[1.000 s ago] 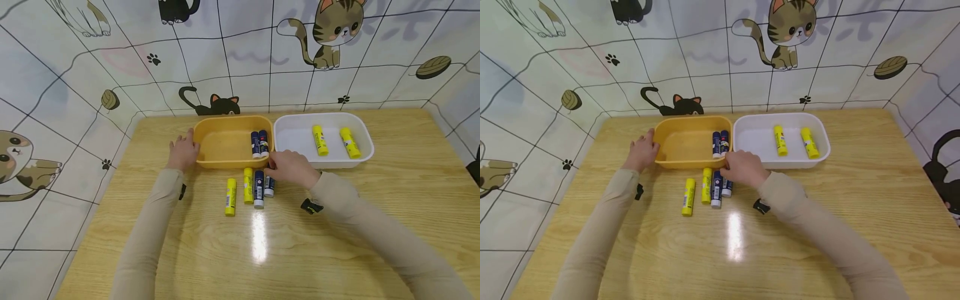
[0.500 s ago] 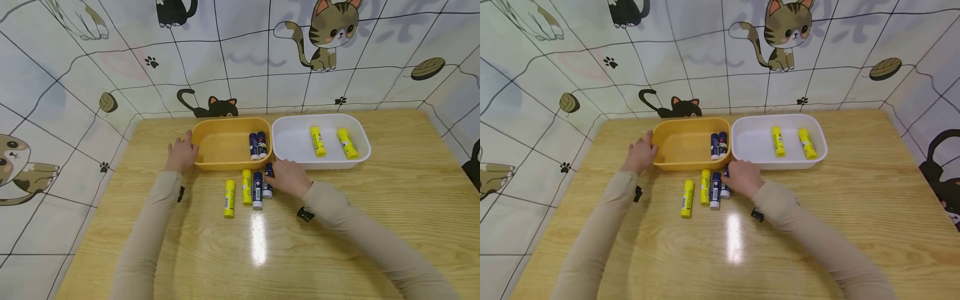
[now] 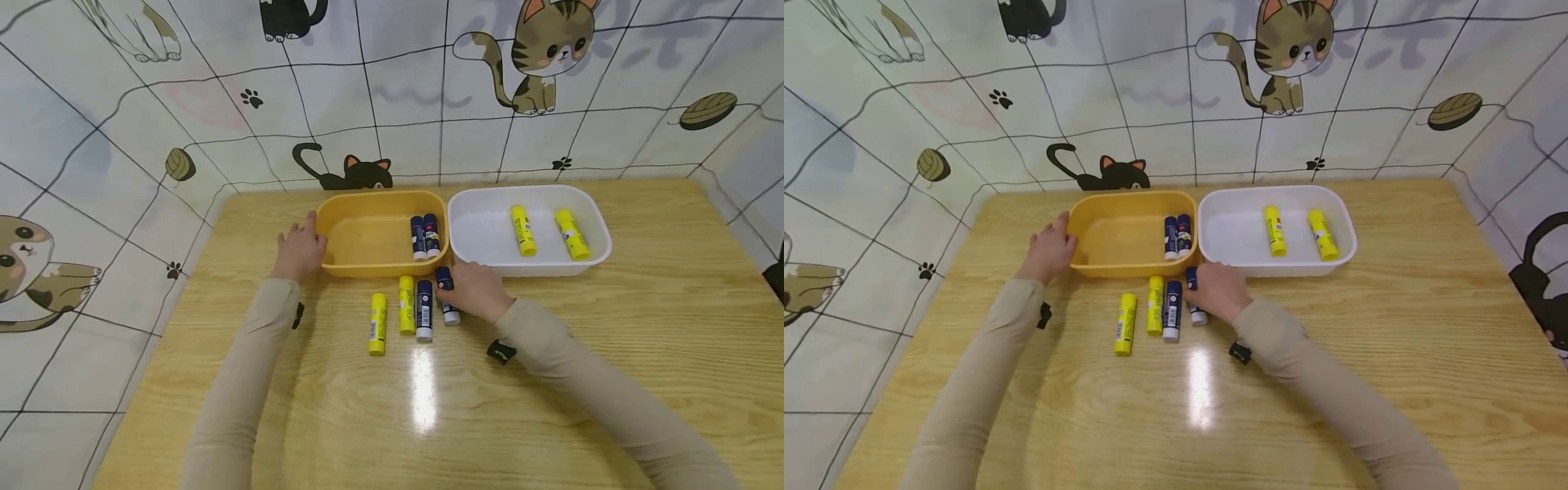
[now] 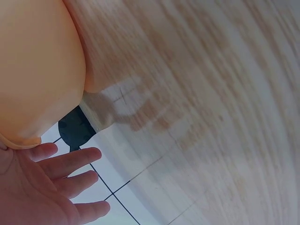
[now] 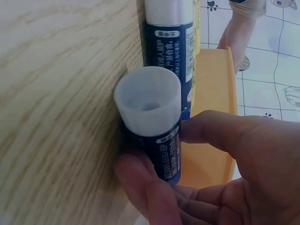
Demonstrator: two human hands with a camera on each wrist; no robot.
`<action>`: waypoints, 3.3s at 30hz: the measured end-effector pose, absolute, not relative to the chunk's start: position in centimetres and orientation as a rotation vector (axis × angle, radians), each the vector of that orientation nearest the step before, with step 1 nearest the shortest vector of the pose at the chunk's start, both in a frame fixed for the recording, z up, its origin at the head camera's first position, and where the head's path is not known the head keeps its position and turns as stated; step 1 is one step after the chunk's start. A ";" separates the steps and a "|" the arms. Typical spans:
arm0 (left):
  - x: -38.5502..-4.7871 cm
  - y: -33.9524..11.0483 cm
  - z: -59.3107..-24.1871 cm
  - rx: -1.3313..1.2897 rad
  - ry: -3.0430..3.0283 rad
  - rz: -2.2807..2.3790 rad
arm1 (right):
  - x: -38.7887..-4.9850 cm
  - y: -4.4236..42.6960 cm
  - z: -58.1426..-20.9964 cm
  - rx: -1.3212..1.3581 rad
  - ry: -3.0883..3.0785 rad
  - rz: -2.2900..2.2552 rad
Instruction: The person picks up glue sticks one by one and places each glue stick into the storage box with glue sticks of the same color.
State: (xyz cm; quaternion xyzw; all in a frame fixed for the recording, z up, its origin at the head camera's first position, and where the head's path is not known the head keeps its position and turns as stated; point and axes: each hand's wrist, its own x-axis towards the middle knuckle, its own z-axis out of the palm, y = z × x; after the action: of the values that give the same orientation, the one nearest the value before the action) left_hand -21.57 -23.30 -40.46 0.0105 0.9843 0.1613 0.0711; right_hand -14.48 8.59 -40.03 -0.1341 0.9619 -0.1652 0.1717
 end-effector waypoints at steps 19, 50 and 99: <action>-21.4 -23.1 -40.2 0.028 2.968 0.488 | -13.4 10.1 -39.0 -0.486 2.709 -0.542; -21.6 -23.2 -40.5 0.027 2.974 0.494 | -13.7 6.8 -35.8 -0.628 2.657 -0.711; -21.5 -23.4 -40.4 0.071 3.019 0.345 | -25.6 2.8 -33.0 -0.447 2.654 -0.535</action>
State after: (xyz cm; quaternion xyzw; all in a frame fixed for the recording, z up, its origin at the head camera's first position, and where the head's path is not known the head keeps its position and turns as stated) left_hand -21.47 -23.39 -40.41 0.0234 0.9920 0.1132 0.0508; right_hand -25.63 2.82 -32.95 -0.1596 0.9482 -0.1910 0.1975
